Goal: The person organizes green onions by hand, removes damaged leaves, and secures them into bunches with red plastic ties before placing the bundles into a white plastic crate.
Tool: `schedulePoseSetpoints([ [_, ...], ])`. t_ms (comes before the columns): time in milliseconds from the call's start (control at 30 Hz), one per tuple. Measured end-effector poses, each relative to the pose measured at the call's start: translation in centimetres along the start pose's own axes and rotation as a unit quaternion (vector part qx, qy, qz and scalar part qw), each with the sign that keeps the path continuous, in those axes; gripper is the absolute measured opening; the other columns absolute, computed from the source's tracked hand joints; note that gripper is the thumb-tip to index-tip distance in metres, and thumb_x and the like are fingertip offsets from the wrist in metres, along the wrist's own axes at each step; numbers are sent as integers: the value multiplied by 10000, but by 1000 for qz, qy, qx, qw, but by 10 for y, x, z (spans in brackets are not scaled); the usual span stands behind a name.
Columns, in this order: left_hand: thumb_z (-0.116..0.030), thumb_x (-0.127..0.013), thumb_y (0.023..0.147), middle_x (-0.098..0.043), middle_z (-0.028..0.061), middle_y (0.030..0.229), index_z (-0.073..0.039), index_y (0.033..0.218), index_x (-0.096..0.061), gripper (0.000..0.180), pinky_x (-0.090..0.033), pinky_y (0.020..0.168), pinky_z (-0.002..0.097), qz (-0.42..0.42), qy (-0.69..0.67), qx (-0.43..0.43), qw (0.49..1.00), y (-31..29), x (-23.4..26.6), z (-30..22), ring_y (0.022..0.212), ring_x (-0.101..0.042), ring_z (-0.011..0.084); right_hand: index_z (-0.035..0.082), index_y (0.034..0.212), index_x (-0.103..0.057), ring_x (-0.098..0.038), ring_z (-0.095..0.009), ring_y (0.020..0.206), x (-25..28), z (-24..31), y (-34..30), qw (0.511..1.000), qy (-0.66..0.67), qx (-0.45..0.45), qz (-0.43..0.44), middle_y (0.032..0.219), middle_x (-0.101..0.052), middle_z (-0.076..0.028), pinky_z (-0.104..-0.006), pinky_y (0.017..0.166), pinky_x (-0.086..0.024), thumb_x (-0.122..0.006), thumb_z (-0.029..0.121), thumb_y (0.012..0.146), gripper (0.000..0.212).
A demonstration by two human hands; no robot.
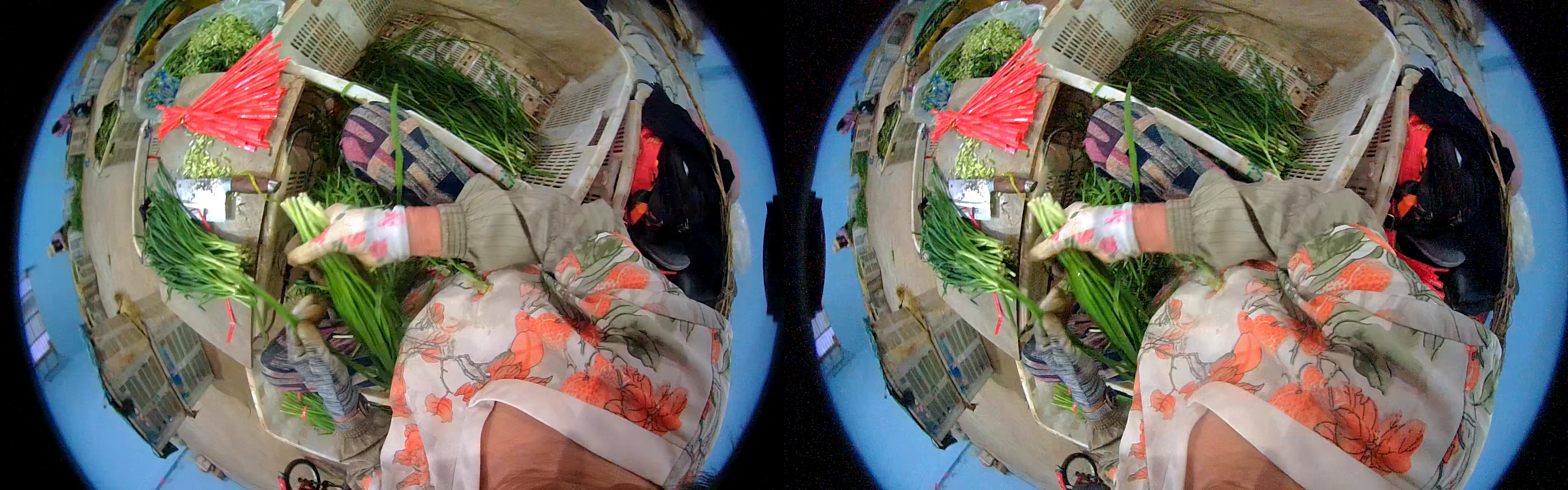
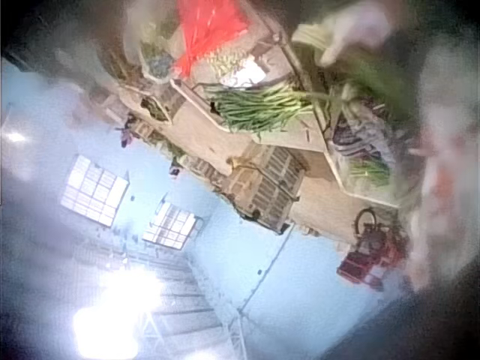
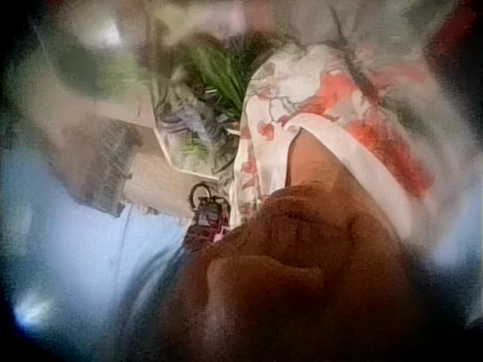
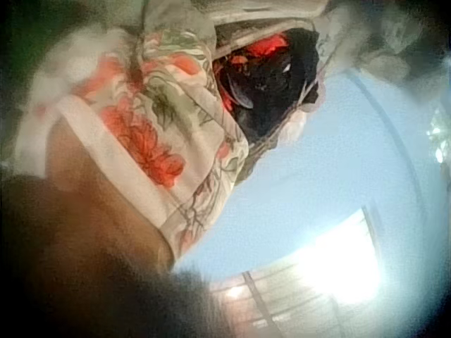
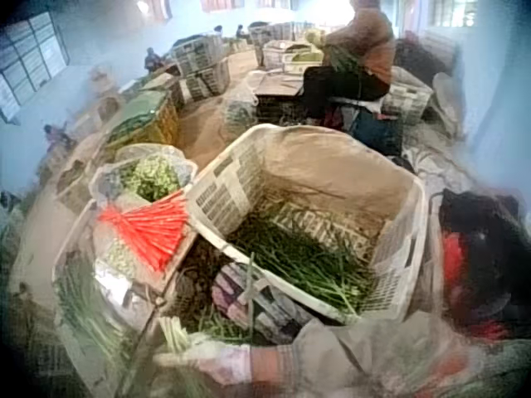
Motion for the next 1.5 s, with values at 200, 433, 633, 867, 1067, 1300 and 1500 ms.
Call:
schedulePoseSetpoints([
  [200, -262, -517, 940, -605, 90, 980, 26, 1109, -583, 340, -449, 781, 283, 78, -43, 96, 991, -17, -3, -30, 854, -548, 157, 37, 928, -652, -640, -154, 665, -7, -7, -2, 989, 125, -31, 69, 813, -664, -58, -305, 599, -538, -755, 100, 762, 205],
  [433, -170, -566, 901, -587, 136, 1064, 34, 1128, -567, 306, -446, 838, 308, 118, 26, 88, 989, -31, 4, -26, 933, -563, 224, 72, 1001, -605, -620, -142, 689, -7, 7, -7, 989, 139, -46, 23, 858, -643, -40, -307, 584, -522, -747, 119, 778, 269],
  [633, -170, -612, 876, -590, 79, 1081, 9, 1180, -562, 356, -436, 826, 257, 225, 16, 118, 967, -24, 12, -35, 944, -553, 153, 54, 981, -628, -625, -154, 645, 3, 9, -6, 994, 108, -21, 13, 826, -646, -45, -320, 565, -530, -739, 126, 785, 237],
  [867, -186, -607, 860, -548, 115, 1201, -7, 1320, -429, 525, -474, 861, 303, -43, -230, -57, 971, 41, 25, -79, 1001, -578, 222, 60, 1069, -598, -629, -134, 849, -35, 18, -17, 990, 98, -3, 99, 979, -649, -46, -292, 744, -520, -719, 92, 796, 300],
  [1067, -101, -665, 794, -619, 107, 1071, -13, 1174, -511, 420, -495, 671, 316, 162, -359, 192, 899, 17, -46, -47, 787, -582, 175, 51, 930, -637, -583, -131, 729, -29, 38, 4, 923, -381, 38, -25, 770, -620, -45, -301, 652, -481, -705, 317, 786, 310],
  [1300, -201, -758, 688, -644, 126, 943, 33, 1219, -496, 636, -501, 618, 308, 276, -416, 276, 821, 27, -62, -59, 685, -608, 178, 41, 1108, -557, -596, -314, 954, -6, 144, 4, 695, -531, 484, 16, 1044, -614, -160, -364, 840, -479, -456, 188, 922, 259],
  [1500, -189, -780, 684, -637, 112, 960, 11, 1263, -448, 697, -523, 687, 348, 273, -431, 295, 808, 17, -59, -42, 781, -631, 234, -5, 1236, -508, -565, -209, 1040, -2, 72, 18, 826, -494, 211, 172, 1127, -592, -138, -308, 891, -453, -508, 374, 925, 489],
])
Point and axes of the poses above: each hand's wrist, its own y-axis towards the middle knuckle, its own x-axis out of the back of the hand, z = x × y, the point moved 6 cm from there along y, towards the middle knuckle
